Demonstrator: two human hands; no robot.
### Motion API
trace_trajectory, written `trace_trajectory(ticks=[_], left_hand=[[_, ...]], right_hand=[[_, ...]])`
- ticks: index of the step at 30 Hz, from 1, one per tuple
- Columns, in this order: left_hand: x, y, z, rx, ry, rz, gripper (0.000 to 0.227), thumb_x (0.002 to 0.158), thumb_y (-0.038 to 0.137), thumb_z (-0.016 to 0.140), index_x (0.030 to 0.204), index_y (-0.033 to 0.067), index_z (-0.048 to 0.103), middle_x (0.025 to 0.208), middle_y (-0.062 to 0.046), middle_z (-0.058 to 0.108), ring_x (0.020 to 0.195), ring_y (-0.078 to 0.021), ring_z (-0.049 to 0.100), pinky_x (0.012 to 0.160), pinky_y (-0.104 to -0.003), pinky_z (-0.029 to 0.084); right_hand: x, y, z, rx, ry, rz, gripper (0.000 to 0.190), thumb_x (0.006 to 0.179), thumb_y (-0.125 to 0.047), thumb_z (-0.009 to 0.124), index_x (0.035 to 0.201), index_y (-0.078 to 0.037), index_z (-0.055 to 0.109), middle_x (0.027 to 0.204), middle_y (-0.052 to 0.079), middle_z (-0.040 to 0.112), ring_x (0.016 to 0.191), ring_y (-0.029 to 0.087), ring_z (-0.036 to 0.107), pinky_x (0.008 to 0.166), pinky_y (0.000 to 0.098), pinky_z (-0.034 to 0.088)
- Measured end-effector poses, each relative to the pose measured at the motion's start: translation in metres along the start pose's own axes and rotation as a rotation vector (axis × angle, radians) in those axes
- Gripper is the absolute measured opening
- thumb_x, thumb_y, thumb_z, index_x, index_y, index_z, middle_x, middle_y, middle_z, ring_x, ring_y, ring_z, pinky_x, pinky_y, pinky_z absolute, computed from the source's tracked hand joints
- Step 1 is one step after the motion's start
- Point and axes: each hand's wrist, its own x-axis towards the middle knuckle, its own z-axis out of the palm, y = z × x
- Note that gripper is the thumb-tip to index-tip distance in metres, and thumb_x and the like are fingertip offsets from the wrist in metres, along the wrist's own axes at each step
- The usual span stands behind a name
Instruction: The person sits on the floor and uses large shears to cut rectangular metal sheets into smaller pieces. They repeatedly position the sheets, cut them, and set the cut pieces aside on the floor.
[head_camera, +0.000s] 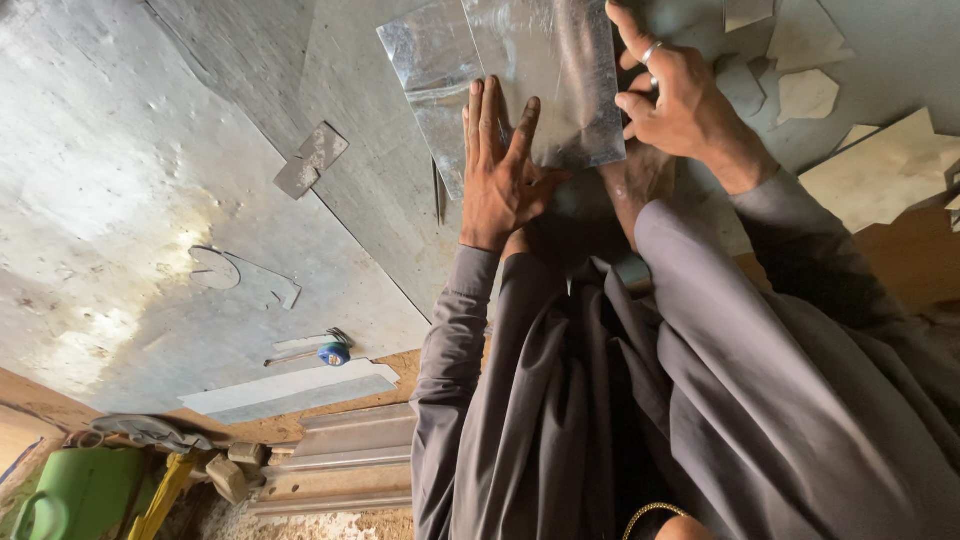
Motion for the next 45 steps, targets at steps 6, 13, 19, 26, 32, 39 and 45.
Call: trace_trajectory(ticks=[6, 13, 19, 26, 32, 39, 45], left_hand=[[0.000, -0.004, 0.001, 0.055, -0.007, 0.023, 0.103, 0.082, 0.057, 0.088, 0.163, 0.0316, 0.031, 0.172, -0.019, 0.009, 0.162, -0.0429, 0.009, 0.133, -0.060, 0.018], [0.001, 0.001, 0.000, 0.097, -0.013, 0.000, 0.104, 0.078, 0.056, 0.088, 0.162, 0.0279, 0.033, 0.171, -0.021, 0.011, 0.160, -0.0423, 0.011, 0.132, -0.060, 0.018], [-0.001, 0.000, -0.002, 0.101, -0.015, -0.003, 0.102, 0.080, 0.052, 0.089, 0.162, 0.0235, 0.036, 0.171, -0.022, 0.013, 0.162, -0.0430, 0.011, 0.134, -0.060, 0.018], [0.003, 0.004, -0.005, 0.084, -0.010, -0.004, 0.099, 0.080, 0.051, 0.089, 0.161, 0.0233, 0.039, 0.172, -0.021, 0.014, 0.162, -0.0418, 0.012, 0.134, -0.060, 0.019], [0.002, 0.013, -0.011, 0.071, -0.024, -0.040, 0.101, 0.079, 0.048, 0.088, 0.161, 0.0203, 0.034, 0.170, -0.022, 0.016, 0.160, -0.0426, 0.014, 0.131, -0.059, 0.020], [-0.098, 0.024, -0.029, 0.107, -0.178, -0.401, 0.066, 0.083, 0.020, 0.076, 0.141, 0.0047, 0.048, 0.134, -0.024, 0.048, 0.124, -0.0432, 0.049, 0.102, -0.054, 0.045], [-0.138, 0.013, -0.024, 0.048, -0.178, -0.376, 0.044, 0.078, -0.003, 0.055, 0.122, 0.0038, 0.056, 0.130, -0.024, 0.055, 0.106, -0.0446, 0.060, 0.083, -0.049, 0.053]], right_hand=[[0.004, 0.006, 0.002, 0.068, 0.022, -0.025, 0.087, 0.095, 0.018, 0.054, 0.170, -0.013, 0.021, 0.129, 0.031, 0.060, 0.101, 0.033, 0.075, 0.072, 0.0375, 0.064], [0.005, 0.018, 0.005, 0.141, 0.014, -0.107, 0.088, 0.094, 0.018, 0.052, 0.169, -0.010, 0.015, 0.140, 0.033, 0.052, 0.096, 0.032, 0.074, 0.068, 0.0357, 0.065], [0.007, 0.052, 0.022, 0.330, 0.057, 0.027, 0.067, 0.100, 0.002, 0.065, 0.155, 0.006, 0.028, 0.132, 0.025, 0.059, 0.092, 0.025, 0.072, 0.067, 0.0358, 0.065], [0.019, 0.077, 0.072, 0.110, 0.240, -0.030, 0.074, 0.094, -0.012, 0.094, 0.135, 0.008, 0.037, 0.111, 0.011, 0.055, 0.093, 0.016, 0.064, 0.073, 0.0264, 0.059], [0.023, 0.080, 0.088, -0.048, 0.357, -0.026, 0.066, 0.085, -0.003, 0.099, 0.123, 0.003, 0.045, 0.098, 0.010, 0.047, 0.084, 0.017, 0.052, 0.064, 0.0306, 0.053], [0.014, 0.074, 0.010, 0.540, 0.335, 0.060, 0.063, 0.097, 0.013, 0.077, 0.134, -0.008, 0.030, 0.102, 0.006, 0.054, 0.071, 0.011, 0.054, 0.052, 0.0276, 0.045], [0.025, 0.074, -0.056, 0.729, 0.608, 0.153, 0.056, 0.100, 0.016, 0.074, 0.115, -0.011, 0.028, 0.097, 0.010, 0.057, 0.065, 0.010, 0.049, 0.048, 0.0268, 0.036]])
